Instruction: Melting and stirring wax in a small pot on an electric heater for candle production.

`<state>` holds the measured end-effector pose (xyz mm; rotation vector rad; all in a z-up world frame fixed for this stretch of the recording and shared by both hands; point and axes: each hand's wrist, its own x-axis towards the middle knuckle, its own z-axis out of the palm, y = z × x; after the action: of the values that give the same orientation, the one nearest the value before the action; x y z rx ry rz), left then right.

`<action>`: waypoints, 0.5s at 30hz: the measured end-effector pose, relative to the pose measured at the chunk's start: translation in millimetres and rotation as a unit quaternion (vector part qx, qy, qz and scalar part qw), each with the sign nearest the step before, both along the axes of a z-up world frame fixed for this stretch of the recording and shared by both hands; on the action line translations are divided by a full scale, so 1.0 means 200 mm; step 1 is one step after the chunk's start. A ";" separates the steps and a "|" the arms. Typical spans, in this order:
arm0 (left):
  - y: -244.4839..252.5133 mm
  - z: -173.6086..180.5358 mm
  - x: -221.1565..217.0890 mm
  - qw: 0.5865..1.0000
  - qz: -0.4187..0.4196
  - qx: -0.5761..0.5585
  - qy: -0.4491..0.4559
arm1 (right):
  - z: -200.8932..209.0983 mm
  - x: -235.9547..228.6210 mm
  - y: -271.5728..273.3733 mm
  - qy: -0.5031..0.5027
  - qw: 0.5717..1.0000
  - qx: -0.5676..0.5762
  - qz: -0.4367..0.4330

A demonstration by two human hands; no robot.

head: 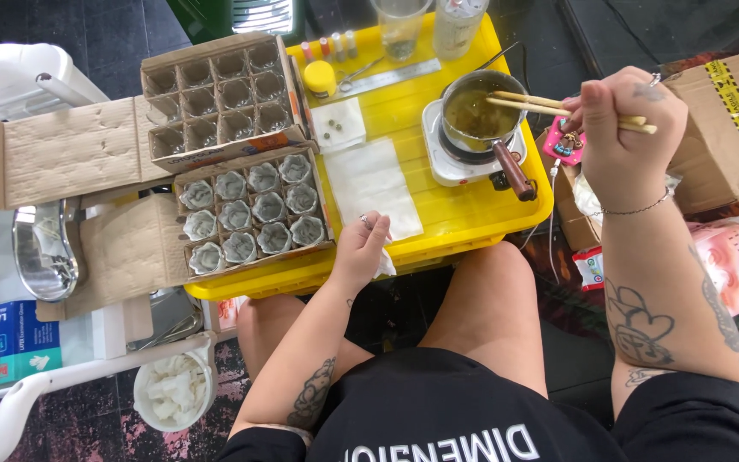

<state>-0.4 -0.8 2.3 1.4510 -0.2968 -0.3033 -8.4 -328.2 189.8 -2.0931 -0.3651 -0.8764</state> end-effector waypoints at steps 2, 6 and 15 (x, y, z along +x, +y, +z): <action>0.00 -0.02 0.00 1.000 -0.001 -0.006 -0.004 | 0.00 -0.02 0.00 -0.017 1.000 -0.018 -0.014; 0.00 0.04 0.00 1.000 0.001 0.002 -0.023 | 0.04 0.00 0.01 -0.091 0.993 -0.067 -0.034; 0.00 0.02 0.00 0.999 0.012 -0.006 -0.036 | -0.04 -0.08 0.07 -0.005 0.999 0.027 -0.034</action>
<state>-1.2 -1.4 5.4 1.4543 -0.3387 -0.2287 -24.4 -313.4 181.8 -2.0625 -0.2740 -0.9257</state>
